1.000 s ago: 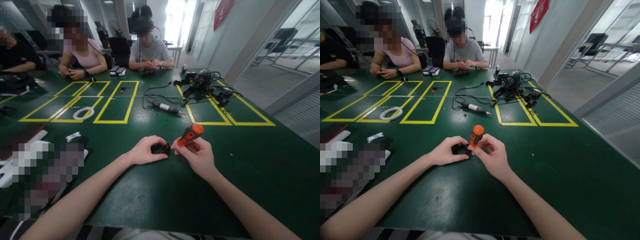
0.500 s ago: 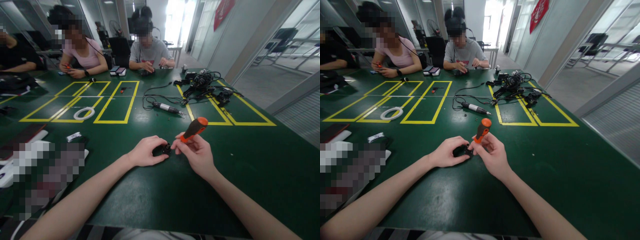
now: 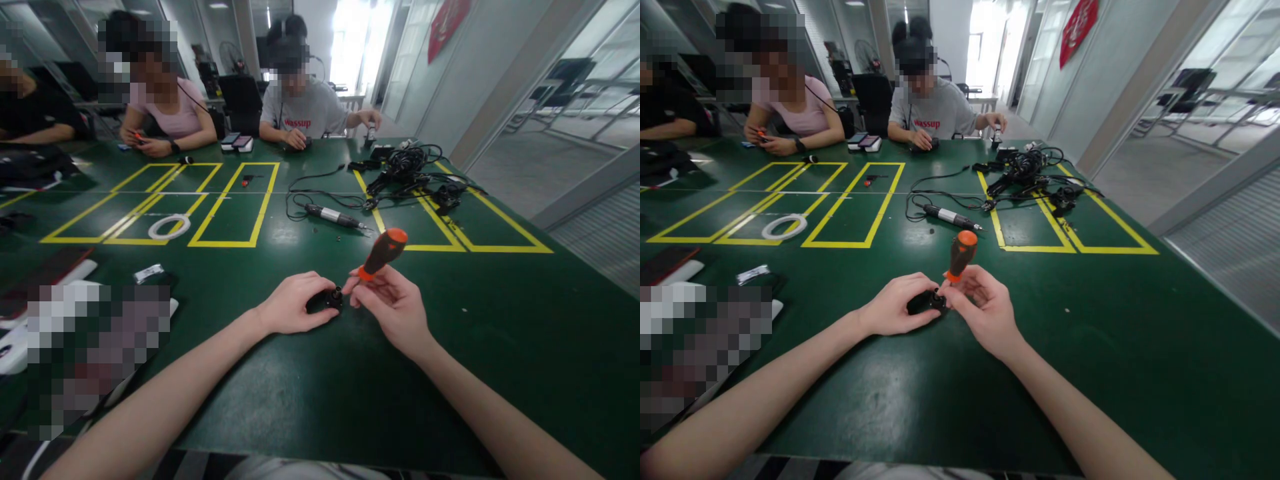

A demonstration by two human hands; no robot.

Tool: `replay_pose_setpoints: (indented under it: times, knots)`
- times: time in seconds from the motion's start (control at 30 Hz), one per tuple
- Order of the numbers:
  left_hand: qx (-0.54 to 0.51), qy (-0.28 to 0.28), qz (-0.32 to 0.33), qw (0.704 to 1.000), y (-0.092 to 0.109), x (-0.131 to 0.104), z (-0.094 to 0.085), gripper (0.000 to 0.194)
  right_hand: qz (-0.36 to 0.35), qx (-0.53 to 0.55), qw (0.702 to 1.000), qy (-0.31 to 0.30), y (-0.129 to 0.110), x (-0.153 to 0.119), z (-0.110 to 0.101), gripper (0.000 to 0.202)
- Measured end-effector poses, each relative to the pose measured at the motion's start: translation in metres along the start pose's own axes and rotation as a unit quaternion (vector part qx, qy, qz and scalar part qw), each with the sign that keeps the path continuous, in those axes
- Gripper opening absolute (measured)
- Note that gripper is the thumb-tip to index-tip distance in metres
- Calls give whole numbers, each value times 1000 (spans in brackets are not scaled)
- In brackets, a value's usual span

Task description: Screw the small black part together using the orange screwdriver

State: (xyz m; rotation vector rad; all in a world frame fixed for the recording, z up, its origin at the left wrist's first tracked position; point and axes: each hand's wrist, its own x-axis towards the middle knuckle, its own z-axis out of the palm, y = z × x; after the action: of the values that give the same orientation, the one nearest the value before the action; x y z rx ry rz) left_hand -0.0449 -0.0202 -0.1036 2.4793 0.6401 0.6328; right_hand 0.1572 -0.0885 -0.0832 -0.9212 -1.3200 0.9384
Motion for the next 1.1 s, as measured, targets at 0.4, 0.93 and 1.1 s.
replay_pose_setpoints:
  times: [0.4, 0.93, 1.1]
  knots:
    - [5, 4, -1, 1000, -3, 0, 2, 28, -49, -97, 993, 56, -2, 0, -4, 22]
    - [-1, -8, -11, 1000, 0, 0, 0, 28, 11, -42, 999, -1, -6, 2, -3, 34]
    - [-4, -4, -4, 1000, 0, 0, 0, 27, -25, -64, 998, -8, -8, 4, -4, 32]
